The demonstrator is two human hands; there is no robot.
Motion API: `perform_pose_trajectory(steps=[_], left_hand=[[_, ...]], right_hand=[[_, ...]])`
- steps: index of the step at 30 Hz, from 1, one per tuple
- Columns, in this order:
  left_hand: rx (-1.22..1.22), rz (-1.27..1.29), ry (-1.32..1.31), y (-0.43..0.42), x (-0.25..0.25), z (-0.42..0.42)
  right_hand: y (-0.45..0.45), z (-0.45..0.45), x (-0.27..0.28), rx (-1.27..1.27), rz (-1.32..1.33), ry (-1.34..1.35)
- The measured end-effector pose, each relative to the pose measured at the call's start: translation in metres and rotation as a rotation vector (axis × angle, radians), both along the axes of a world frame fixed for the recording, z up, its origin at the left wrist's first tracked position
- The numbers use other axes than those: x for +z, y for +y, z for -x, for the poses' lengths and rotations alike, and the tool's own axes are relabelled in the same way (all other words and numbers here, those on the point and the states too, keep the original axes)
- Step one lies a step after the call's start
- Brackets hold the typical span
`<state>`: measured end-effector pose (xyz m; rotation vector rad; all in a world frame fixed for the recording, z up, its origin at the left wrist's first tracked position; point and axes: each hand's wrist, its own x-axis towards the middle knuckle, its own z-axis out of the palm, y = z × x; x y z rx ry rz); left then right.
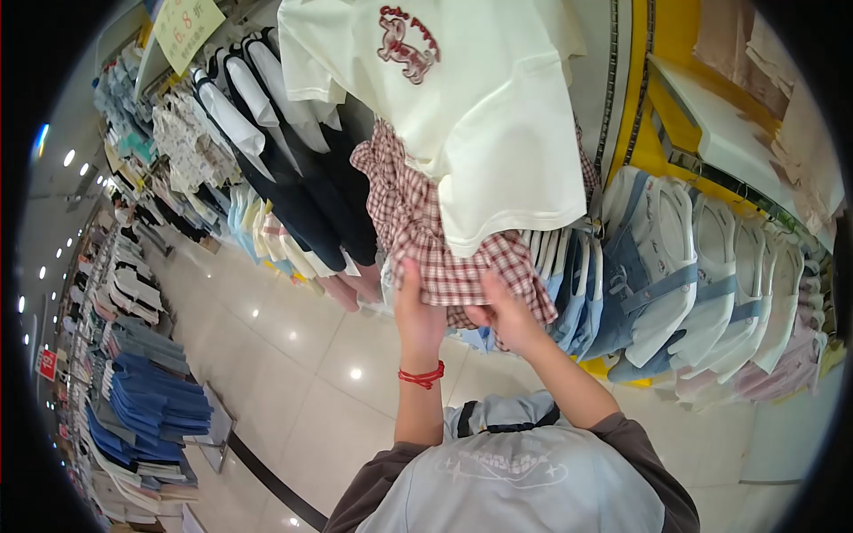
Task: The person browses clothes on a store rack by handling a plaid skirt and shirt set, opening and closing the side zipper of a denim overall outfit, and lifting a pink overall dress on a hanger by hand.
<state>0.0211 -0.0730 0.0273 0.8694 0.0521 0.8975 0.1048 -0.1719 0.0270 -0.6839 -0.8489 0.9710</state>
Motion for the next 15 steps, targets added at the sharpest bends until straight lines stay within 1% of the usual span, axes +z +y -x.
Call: perform_pose_trajectory(steps=[1, 2, 4, 5, 6, 8, 9, 10, 12, 13, 14, 15], left_hand=[[-0.102, 0.044, -0.151, 0.005, 0.002, 0.003], [-0.145, 0.085, -0.19, 0.012, -0.007, 0.004], [-0.205, 0.053, -0.293, 0.009, -0.008, 0.004], [-0.236, 0.035, -0.346, 0.011, -0.007, 0.01], [-0.257, -0.043, -0.391, 0.0, -0.004, 0.01], [0.164, -0.356, 0.083, -0.014, -0.022, 0.001], [0.376, -0.504, 0.328, -0.022, -0.023, 0.0], [0.248, -0.188, 0.398, -0.022, -0.018, 0.012], [0.288, -0.106, 0.198, -0.013, -0.001, 0.017], [0.259, -0.056, 0.121, -0.011, 0.0, 0.018], [0.23, -0.004, 0.044, -0.008, 0.001, 0.019], [0.199, 0.046, -0.032, -0.006, 0.002, 0.02]], right_hand=[[0.002, -0.003, -0.002, 0.192, -0.133, 0.351], [0.0, -0.003, 0.0, 0.097, -0.159, 0.409], [0.005, 0.007, 0.004, -0.277, 0.151, 0.268], [0.008, 0.009, -0.009, -0.334, 0.223, 0.023], [0.012, 0.011, -0.021, -0.399, 0.295, -0.22], [0.007, 0.016, -0.016, -0.321, 0.335, -0.469], [0.002, 0.019, -0.012, -0.275, 0.359, -0.59], [0.0, 0.021, -0.003, -0.289, 0.365, -0.534], [0.004, 0.017, -0.004, -0.076, 0.292, -0.471], [0.002, 0.014, -0.004, 0.034, 0.255, -0.433], [-0.005, 0.017, -0.002, -0.026, 0.258, -0.289], [-0.006, 0.014, -0.002, 0.09, 0.113, -0.01]])
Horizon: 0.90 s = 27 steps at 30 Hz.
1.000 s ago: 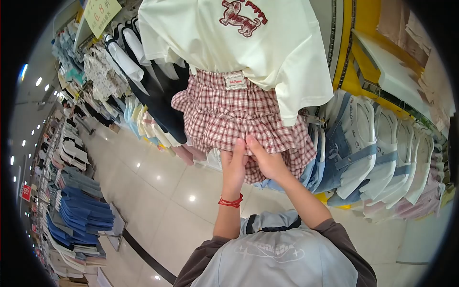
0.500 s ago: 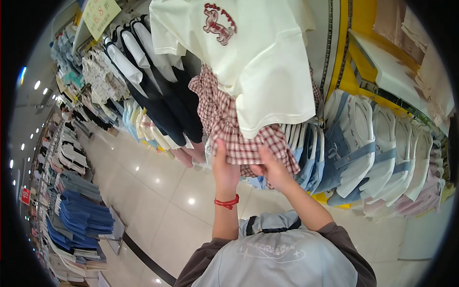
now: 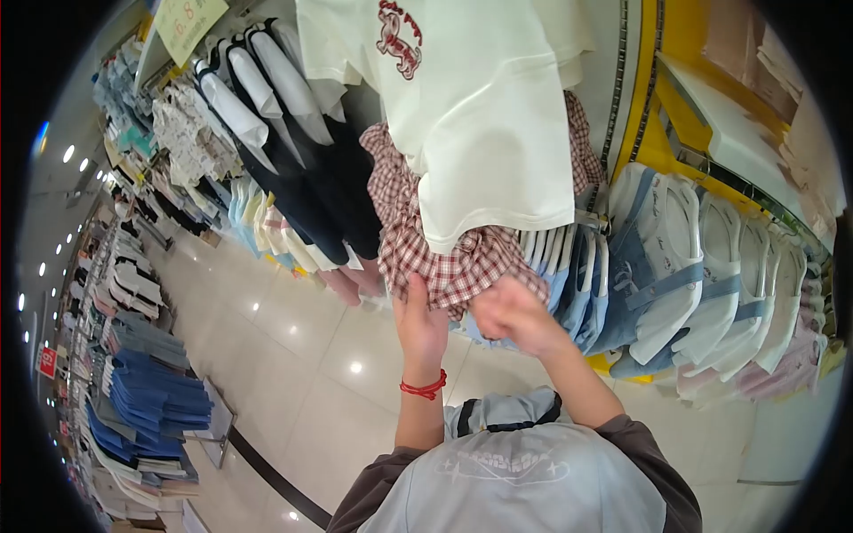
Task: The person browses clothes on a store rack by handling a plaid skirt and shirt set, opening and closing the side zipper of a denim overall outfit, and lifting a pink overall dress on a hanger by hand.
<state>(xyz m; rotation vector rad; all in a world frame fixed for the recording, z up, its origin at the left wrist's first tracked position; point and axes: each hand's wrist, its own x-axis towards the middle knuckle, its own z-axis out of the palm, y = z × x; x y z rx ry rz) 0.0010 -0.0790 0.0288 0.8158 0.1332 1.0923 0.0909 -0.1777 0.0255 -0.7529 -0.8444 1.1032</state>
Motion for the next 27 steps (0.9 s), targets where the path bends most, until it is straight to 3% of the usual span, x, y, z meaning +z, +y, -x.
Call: perform_pose_trajectory(steps=[2, 3, 5, 8, 10, 13, 15, 16, 17, 20, 21, 24, 25, 27], left_hand=[[-0.114, 0.032, -0.138, 0.0, 0.007, 0.004], [-0.24, 0.008, -0.171, 0.011, 0.002, 0.011], [-0.21, -0.042, -0.191, 0.013, -0.006, 0.016], [-0.195, -0.067, -0.239, 0.012, -0.005, 0.018], [-0.218, -0.002, -0.269, 0.008, -0.006, 0.022], [0.189, -0.538, 0.46, -0.001, -0.014, 0.023], [0.076, -0.532, 0.669, -0.003, -0.008, 0.03], [0.089, -0.471, 0.631, -0.001, -0.011, 0.03], [0.103, -0.41, 0.59, 0.001, -0.015, 0.03], [0.127, -0.135, 0.276, 0.0, -0.008, 0.03], [0.122, -0.196, 0.32, 0.005, -0.009, 0.036], [0.094, -0.069, 0.017, 0.008, -0.001, 0.032], [0.033, -0.038, 0.005, 0.011, -0.002, 0.038], [-0.074, -0.019, -0.02, 0.023, -0.011, 0.05]], right_hand=[[0.0, -0.009, 0.001, 0.196, -0.255, 0.585], [0.0, -0.014, 0.006, 0.203, -0.251, 0.695], [0.0, -0.025, 0.014, 0.212, -0.242, 0.917], [0.017, -0.036, 0.003, 0.373, -0.214, 0.807], [0.027, -0.028, -0.004, 0.231, -0.145, 0.741], [0.029, 0.004, -0.002, -0.05, -0.066, 0.586], [0.032, 0.024, 0.001, -0.22, 0.028, 0.233], [0.032, 0.031, 0.0, -0.303, 0.072, 0.055], [0.038, 0.024, -0.03, -0.343, -0.081, -0.249], [0.031, 0.016, -0.019, -0.058, 0.086, -0.315], [0.032, 0.016, -0.016, 0.008, 0.0, -0.223], [0.041, 0.006, -0.015, 0.243, -0.152, 0.486], [0.038, 0.006, 0.003, 0.111, 0.026, 0.672], [0.05, -0.014, -0.006, 0.148, -0.006, 0.691]])
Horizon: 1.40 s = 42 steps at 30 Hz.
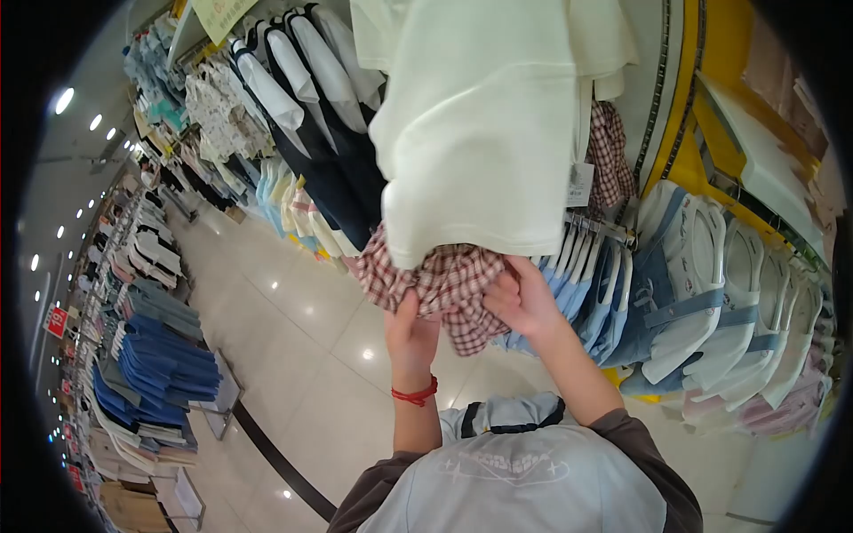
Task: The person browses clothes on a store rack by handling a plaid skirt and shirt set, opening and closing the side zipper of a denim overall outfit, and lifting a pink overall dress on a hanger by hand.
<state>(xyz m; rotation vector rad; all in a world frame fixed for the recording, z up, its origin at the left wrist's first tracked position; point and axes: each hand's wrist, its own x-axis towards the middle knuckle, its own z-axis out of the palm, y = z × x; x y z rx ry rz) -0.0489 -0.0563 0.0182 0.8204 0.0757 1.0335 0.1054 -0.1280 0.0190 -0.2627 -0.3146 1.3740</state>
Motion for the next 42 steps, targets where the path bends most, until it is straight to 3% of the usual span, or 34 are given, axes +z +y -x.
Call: perform_pose_trajectory(steps=[1, 2, 5, 9, 12, 14, 17, 18, 32, 38, 42], left_hand=[[-0.057, 0.011, -0.01, 0.004, -0.002, 0.003], [-0.086, -0.044, -0.046, 0.006, 0.0, 0.001], [-0.178, 0.009, -0.142, 0.015, -0.003, 0.002], [-0.301, 0.133, -0.198, 0.024, -0.007, 0.005], [-0.251, 0.08, -0.261, 0.023, -0.003, 0.0], [-0.203, -0.003, -0.307, 0.033, -0.003, -0.001], [0.313, 0.305, -0.124, 0.042, 0.014, -0.009], [0.327, 0.243, -0.098, 0.043, 0.018, -0.012], [0.343, 0.05, 0.001, 0.082, -0.005, -0.043], [0.618, -0.101, 0.148, 0.08, 0.0, -0.047], [0.682, -0.12, 0.142, 0.076, 0.004, -0.046]], right_hand=[[0.008, -0.012, -0.01, 0.009, -0.018, 0.011], [0.016, -0.023, -0.023, 0.036, -0.228, 0.044], [0.019, -0.029, -0.014, -0.107, 0.054, 0.12], [0.026, -0.028, 0.009, -0.121, 0.181, 0.112], [0.02, -0.021, 0.041, -0.174, 0.34, 0.161], [0.026, -0.043, -0.007, -0.119, 0.098, 0.139], [0.021, -0.061, -0.044, 0.035, -0.4, 0.156], [0.009, -0.052, -0.022, -0.123, -0.133, 0.095], [-0.021, -0.047, -0.032, -0.316, 0.013, -0.537], [-0.021, -0.042, -0.03, -0.326, 0.096, -0.74], [-0.022, -0.058, -0.001, -0.403, 0.284, -1.038]])
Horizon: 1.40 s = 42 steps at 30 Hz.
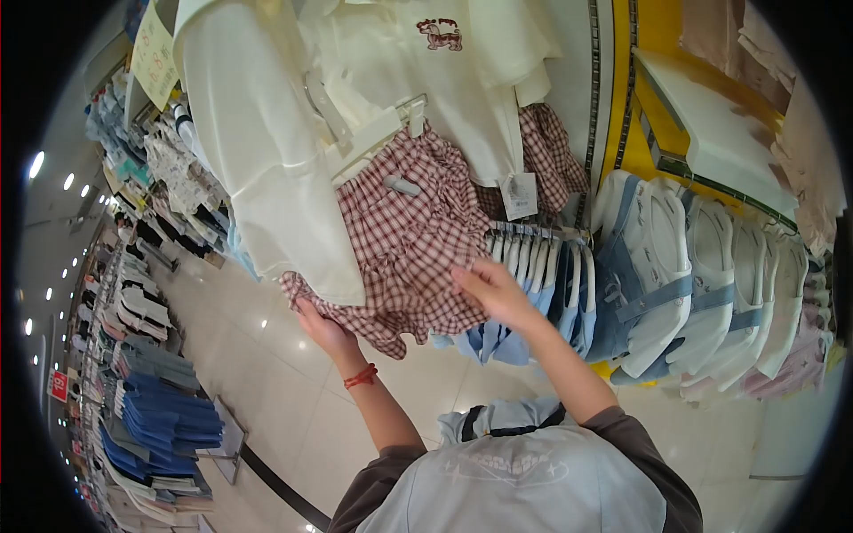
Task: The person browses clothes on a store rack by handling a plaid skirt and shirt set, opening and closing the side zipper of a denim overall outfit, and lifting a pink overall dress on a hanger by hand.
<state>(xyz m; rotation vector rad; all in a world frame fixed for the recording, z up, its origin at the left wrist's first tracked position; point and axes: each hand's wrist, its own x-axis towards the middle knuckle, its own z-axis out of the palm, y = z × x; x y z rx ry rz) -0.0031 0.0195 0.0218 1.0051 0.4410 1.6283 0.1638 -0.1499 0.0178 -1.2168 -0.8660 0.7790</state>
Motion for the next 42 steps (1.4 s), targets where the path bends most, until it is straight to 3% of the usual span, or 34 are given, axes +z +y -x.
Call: perform_pose_trajectory(steps=[3, 9, 11, 13, 14, 15, 16, 17, 26, 29, 30, 33, 34, 37, 38, 41, 42], left_hand=[[-0.056, -0.002, -0.043, 0.014, -0.023, 0.013], [-0.26, 0.068, -0.011, -0.019, -0.049, 0.008], [-0.325, -0.053, 0.054, -0.037, -0.064, -0.001], [-0.461, -0.003, 0.177, -0.058, -0.083, -0.008], [-0.404, -0.172, 0.413, -0.064, -0.099, -0.01], [-0.474, -0.175, 0.472, -0.076, -0.092, -0.014], [-0.544, -0.181, 0.534, -0.088, -0.086, -0.018], [-0.746, -0.023, 0.414, -0.106, -0.062, -0.021], [-0.867, 0.17, 0.448, -0.11, -0.072, -0.039], [-1.004, 0.087, 0.227, -0.117, -0.076, -0.048], [-1.037, 0.253, 0.219, -0.122, -0.076, -0.047], [-1.441, 0.289, 0.031, -0.126, -0.12, -0.046], [-1.678, 0.291, 0.015, -0.123, -0.132, -0.042], [-1.668, 0.338, 0.49, -0.116, -0.202, -0.007], [-1.627, 0.548, 0.571, -0.11, -0.221, 0.004], [-1.364, 0.832, 0.049, -0.1, -0.163, 0.017], [-1.312, 0.659, -0.047, -0.089, -0.168, 0.022]], right_hand=[[0.024, -0.023, 0.02, -0.197, -0.267, -0.303], [0.098, -0.04, 0.069, -0.382, -0.433, -0.579], [0.128, -0.046, 0.061, -0.46, -0.502, -0.824], [0.14, -0.049, 0.05, -0.508, -0.481, -0.974], [0.141, -0.049, 0.044, -0.518, -0.455, -1.007], [0.139, -0.048, 0.037, -0.519, -0.439, -1.02], [0.137, -0.047, 0.03, -0.518, -0.421, -1.027], [0.133, -0.045, 0.022, -0.515, -0.402, -1.023], [0.061, -0.011, -0.123, -0.289, -0.034, -0.77], [0.029, 0.006, -0.169, -0.182, 0.12, -0.632], [0.018, 0.011, -0.181, -0.156, 0.167, -0.59], [-0.006, 0.02, -0.204, -0.1, 0.264, -0.493], [-0.012, 0.022, -0.209, -0.089, 0.286, -0.462], [-0.026, 0.025, -0.218, -0.059, 0.332, -0.398], [-0.028, 0.024, -0.221, -0.054, 0.343, -0.384], [-0.038, 0.025, -0.228, -0.035, 0.369, -0.342], [-0.041, 0.024, -0.229, -0.03, 0.372, -0.331]])
